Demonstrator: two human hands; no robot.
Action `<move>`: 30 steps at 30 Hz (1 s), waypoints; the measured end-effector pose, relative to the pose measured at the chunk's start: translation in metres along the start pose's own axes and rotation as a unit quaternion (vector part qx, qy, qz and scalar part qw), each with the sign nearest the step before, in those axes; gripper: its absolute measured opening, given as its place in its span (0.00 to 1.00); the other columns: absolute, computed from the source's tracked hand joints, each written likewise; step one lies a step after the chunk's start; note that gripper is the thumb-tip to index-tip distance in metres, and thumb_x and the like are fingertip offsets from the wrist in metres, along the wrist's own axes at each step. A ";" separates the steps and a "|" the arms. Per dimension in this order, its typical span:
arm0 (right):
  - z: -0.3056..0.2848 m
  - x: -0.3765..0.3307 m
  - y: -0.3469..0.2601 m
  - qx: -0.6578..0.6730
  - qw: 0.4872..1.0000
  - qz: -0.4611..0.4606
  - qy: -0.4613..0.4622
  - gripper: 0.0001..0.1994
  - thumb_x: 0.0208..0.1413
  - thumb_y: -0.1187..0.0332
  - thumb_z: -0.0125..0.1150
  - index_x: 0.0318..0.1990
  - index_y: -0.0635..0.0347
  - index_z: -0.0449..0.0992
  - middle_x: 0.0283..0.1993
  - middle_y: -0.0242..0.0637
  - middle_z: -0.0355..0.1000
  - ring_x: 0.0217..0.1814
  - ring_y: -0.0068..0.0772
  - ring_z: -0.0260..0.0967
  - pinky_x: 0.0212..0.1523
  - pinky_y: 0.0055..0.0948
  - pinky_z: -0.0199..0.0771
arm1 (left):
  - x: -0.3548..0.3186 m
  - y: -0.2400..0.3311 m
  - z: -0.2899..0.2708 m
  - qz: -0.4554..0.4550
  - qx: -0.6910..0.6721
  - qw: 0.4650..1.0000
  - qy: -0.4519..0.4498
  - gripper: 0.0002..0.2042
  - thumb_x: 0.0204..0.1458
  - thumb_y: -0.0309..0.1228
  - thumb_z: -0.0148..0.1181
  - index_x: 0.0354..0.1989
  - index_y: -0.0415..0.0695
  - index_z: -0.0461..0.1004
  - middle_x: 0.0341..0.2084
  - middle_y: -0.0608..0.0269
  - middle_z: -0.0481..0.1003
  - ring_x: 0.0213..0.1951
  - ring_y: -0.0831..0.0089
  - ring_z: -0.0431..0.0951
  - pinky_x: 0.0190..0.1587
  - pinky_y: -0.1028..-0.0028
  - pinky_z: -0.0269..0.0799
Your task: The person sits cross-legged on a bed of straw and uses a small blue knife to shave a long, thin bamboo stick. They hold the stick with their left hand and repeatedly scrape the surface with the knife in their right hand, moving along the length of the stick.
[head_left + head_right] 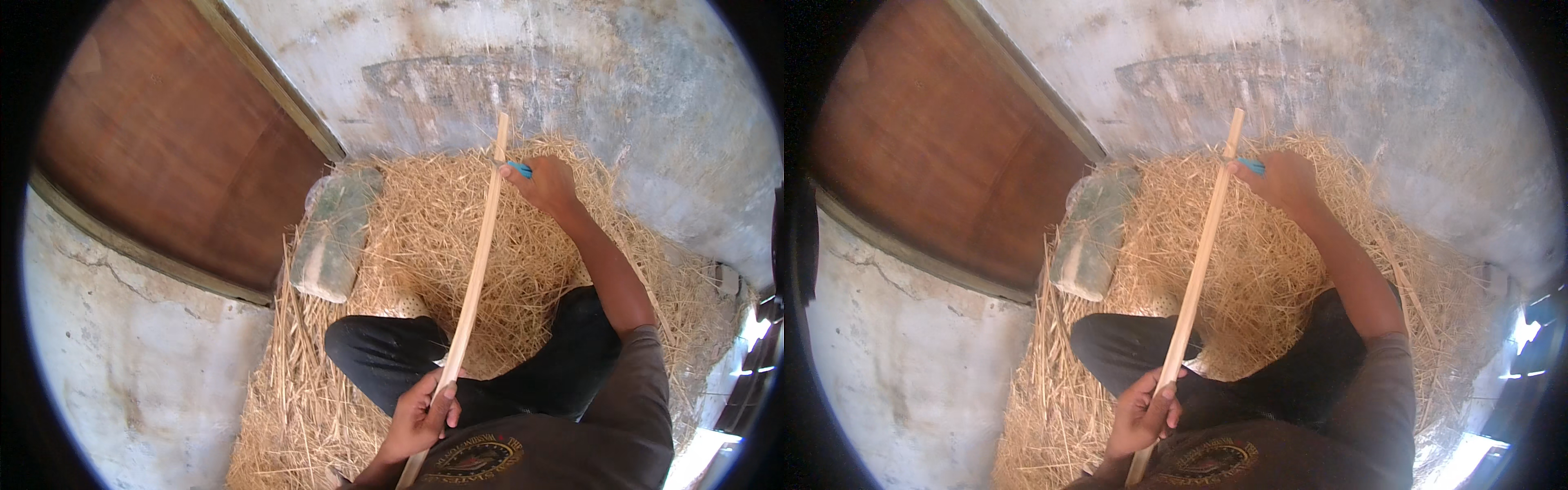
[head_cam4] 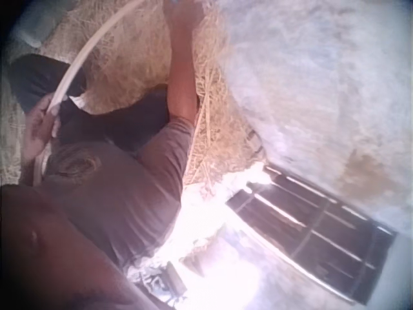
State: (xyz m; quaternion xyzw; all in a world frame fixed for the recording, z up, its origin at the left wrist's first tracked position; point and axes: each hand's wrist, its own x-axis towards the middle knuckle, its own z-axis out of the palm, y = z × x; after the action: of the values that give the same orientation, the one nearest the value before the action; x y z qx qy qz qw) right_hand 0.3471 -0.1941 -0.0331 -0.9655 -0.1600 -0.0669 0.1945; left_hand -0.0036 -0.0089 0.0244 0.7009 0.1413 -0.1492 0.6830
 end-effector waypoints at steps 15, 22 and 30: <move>-0.003 0.027 0.103 0.124 0.979 0.160 -0.016 0.43 0.48 0.24 0.35 0.15 0.63 0.69 0.20 0.41 0.66 0.23 0.35 0.63 0.28 0.39 0.63 | 0.024 -0.015 -0.011 0.036 0.014 0.997 0.065 0.14 0.64 0.35 0.42 0.52 0.40 0.64 0.14 0.68 0.67 0.12 0.86 0.62 0.15 0.85 0.58; -0.018 0.001 0.062 0.174 0.982 0.066 0.022 0.37 0.51 0.30 0.43 0.12 0.58 0.57 0.12 0.27 0.49 0.15 0.25 0.44 0.19 0.34 0.44 | 0.121 0.086 -0.045 0.372 0.084 0.910 0.162 0.13 0.63 0.34 0.41 0.49 0.38 0.64 0.11 0.67 0.66 0.11 0.83 0.64 0.13 0.84 0.59; -0.029 -0.011 0.054 0.202 0.977 0.033 0.068 0.37 0.53 0.32 0.44 0.10 0.61 0.59 0.11 0.29 0.49 0.14 0.27 0.45 0.18 0.35 0.46 | 0.177 0.165 -0.049 0.511 0.020 0.847 0.142 0.10 0.64 0.35 0.39 0.45 0.43 0.62 0.21 0.62 0.72 0.21 0.79 0.73 0.23 0.81 0.69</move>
State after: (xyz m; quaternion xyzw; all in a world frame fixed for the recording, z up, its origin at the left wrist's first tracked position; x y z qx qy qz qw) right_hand 0.3532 -0.2555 -0.0279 -0.9044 -0.1248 -0.0919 0.3976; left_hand 0.2255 0.0346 0.1058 0.7011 -0.1442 0.3196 0.6209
